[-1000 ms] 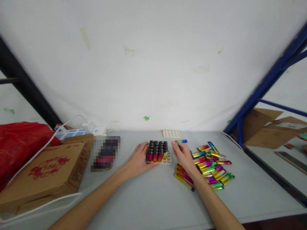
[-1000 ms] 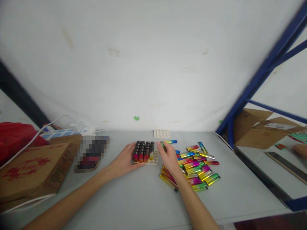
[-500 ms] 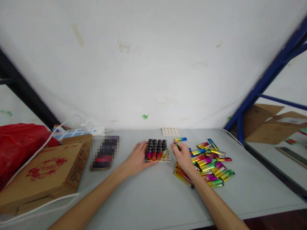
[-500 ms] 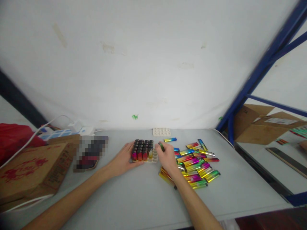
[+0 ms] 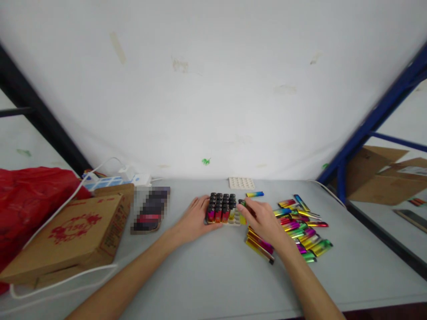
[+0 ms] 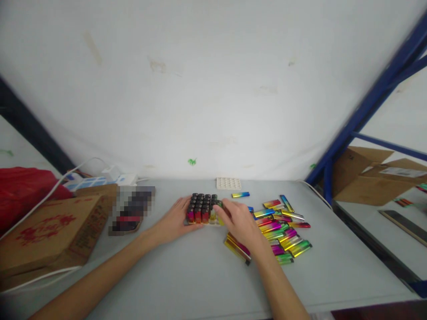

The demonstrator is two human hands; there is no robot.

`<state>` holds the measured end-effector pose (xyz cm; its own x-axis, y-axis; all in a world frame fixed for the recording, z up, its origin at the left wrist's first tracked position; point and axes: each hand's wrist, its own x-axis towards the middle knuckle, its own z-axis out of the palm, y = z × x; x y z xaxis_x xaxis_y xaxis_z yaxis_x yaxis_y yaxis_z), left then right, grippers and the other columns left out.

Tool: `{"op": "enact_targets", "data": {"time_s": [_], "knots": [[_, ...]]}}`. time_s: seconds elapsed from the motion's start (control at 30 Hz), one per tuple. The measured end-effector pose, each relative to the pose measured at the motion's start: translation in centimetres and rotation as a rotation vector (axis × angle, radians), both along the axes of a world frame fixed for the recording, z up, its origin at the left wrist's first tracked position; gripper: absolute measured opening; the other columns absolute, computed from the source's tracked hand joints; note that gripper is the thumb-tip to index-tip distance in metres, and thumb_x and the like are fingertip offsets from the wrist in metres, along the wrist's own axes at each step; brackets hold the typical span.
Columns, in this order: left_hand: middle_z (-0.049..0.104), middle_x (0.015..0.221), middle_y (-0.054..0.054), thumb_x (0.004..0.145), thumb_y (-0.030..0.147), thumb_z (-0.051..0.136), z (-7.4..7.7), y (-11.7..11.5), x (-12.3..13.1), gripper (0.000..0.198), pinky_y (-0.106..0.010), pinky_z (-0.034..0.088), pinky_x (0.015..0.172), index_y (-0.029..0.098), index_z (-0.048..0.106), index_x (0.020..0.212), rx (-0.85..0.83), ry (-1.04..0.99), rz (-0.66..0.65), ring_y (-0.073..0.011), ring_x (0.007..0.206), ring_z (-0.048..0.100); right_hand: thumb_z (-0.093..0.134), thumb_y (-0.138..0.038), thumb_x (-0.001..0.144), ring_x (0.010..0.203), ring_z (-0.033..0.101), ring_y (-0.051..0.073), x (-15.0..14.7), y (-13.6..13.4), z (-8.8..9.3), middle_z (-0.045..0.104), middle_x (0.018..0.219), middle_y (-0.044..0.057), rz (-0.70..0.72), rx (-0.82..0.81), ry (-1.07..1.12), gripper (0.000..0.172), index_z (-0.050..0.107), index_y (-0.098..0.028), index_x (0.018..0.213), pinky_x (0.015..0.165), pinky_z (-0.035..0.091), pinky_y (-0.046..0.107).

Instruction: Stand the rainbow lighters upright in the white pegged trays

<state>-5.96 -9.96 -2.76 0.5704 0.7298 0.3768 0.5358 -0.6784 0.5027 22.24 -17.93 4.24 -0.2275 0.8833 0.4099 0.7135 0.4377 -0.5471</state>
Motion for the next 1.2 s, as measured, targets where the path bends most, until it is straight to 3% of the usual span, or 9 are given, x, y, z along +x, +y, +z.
{"op": "enact_targets", "data": {"time_s": [0.3, 0.43, 0.57, 0.7, 0.8, 0.9, 0.97, 1.07, 1.2], "knots": [[0.068, 0.157, -0.018, 0.094, 0.068, 0.091, 0.1, -0.2, -0.1, 0.083, -0.063, 0.049, 0.131, 0.026, 0.062, 0.159, 0.017, 0.037, -0.005, -0.0429, 0.147, 0.063, 0.066, -0.045, 0.117, 0.081, 0.075, 0.026, 0.6, 0.2, -0.4, 0.082, 0.088, 0.008, 0.120, -0.200, -0.195, 0.032, 0.081, -0.022, 0.102, 0.074, 0.046, 0.031], [0.069, 0.158, -0.018, 0.093, 0.064, 0.092, -0.4, 0.0, -0.1, 0.082, -0.062, 0.048, 0.131, 0.026, 0.062, 0.160, 0.031, 0.028, -0.006, -0.0423, 0.148, 0.063, 0.062, -0.042, 0.120, 0.091, 0.079, 0.026, 1.1, 0.3, 0.0, 0.086, 0.101, 0.010, 0.209, -0.199, -0.213, 0.032, 0.085, -0.021, 0.109, 0.082, 0.051, 0.031], [0.069, 0.159, -0.019, 0.091, 0.063, 0.095, -0.3, 0.1, -0.1, 0.085, -0.063, 0.049, 0.132, 0.024, 0.062, 0.160, 0.031, 0.031, 0.000, -0.0436, 0.149, 0.063, 0.065, -0.043, 0.119, 0.096, 0.081, 0.028, 0.7, 0.4, 0.2, 0.087, 0.106, 0.012, 0.185, -0.162, -0.315, 0.031, 0.086, -0.020, 0.114, 0.086, 0.053, 0.032], [0.068, 0.159, -0.019, 0.092, 0.062, 0.094, -0.2, 0.1, -0.2, 0.084, -0.063, 0.049, 0.132, 0.024, 0.062, 0.160, 0.037, 0.045, -0.009, -0.0438, 0.150, 0.063, 0.073, -0.044, 0.114, 0.083, 0.079, 0.028, -0.6, 0.5, -0.1, 0.086, 0.090, 0.012, 0.055, -0.179, -0.453, 0.035, 0.084, -0.020, 0.091, 0.080, 0.051, 0.033], [0.068, 0.160, -0.019, 0.093, 0.063, 0.092, -0.2, 0.1, -0.3, 0.083, -0.064, 0.048, 0.132, 0.025, 0.062, 0.161, 0.052, 0.041, -0.012, -0.0438, 0.151, 0.063, 0.074, -0.049, 0.113, 0.077, 0.075, 0.024, -0.4, 0.6, -0.3, 0.083, 0.083, 0.008, 0.091, -0.199, -0.366, 0.042, 0.079, -0.022, 0.082, 0.073, 0.047, 0.031], [0.069, 0.158, -0.018, 0.093, 0.064, 0.092, -0.3, 0.3, -0.3, 0.082, -0.062, 0.049, 0.132, 0.025, 0.063, 0.160, 0.047, 0.027, -0.021, -0.0425, 0.148, 0.064, 0.057, -0.054, 0.121, 0.076, 0.071, 0.022, 1.7, 1.3, -0.7, 0.079, 0.080, 0.005, 0.014, -0.122, -0.261, 0.053, 0.074, -0.023, 0.082, 0.074, 0.048, 0.031], [0.069, 0.158, -0.018, 0.092, 0.066, 0.092, -0.2, 0.5, -0.3, 0.084, -0.061, 0.050, 0.132, 0.024, 0.063, 0.159, 0.025, 0.021, -0.025, -0.0422, 0.148, 0.064, 0.048, -0.046, 0.124, 0.080, 0.074, 0.024, 3.7, 2.2, -1.3, 0.081, 0.088, 0.007, -0.091, -0.055, -0.218, 0.049, 0.077, -0.022, 0.092, 0.080, 0.054, 0.034], [0.070, 0.156, -0.018, 0.089, 0.071, 0.094, -0.3, 0.9, -0.3, 0.085, -0.061, 0.052, 0.131, 0.023, 0.068, 0.155, -0.006, 0.004, -0.023, -0.0427, 0.147, 0.065, 0.056, -0.028, 0.116, 0.102, 0.080, 0.028, 6.4, 4.0, -2.8, 0.086, 0.114, 0.014, -0.196, 0.028, -0.174, 0.027, 0.082, -0.020, 0.120, 0.099, 0.062, 0.041], [0.073, 0.156, -0.017, 0.078, 0.070, 0.102, -0.4, 1.8, -0.7, 0.090, -0.060, 0.052, 0.132, 0.024, 0.074, 0.150, -0.060, -0.036, -0.052, -0.0434, 0.149, 0.065, 0.059, -0.011, 0.107, 0.135, 0.076, 0.031, 7.9, 5.9, -4.4, 0.081, 0.144, 0.019, -0.269, -0.059, -0.235, 0.038, 0.080, -0.015, 0.139, 0.124, 0.055, 0.050]]}}
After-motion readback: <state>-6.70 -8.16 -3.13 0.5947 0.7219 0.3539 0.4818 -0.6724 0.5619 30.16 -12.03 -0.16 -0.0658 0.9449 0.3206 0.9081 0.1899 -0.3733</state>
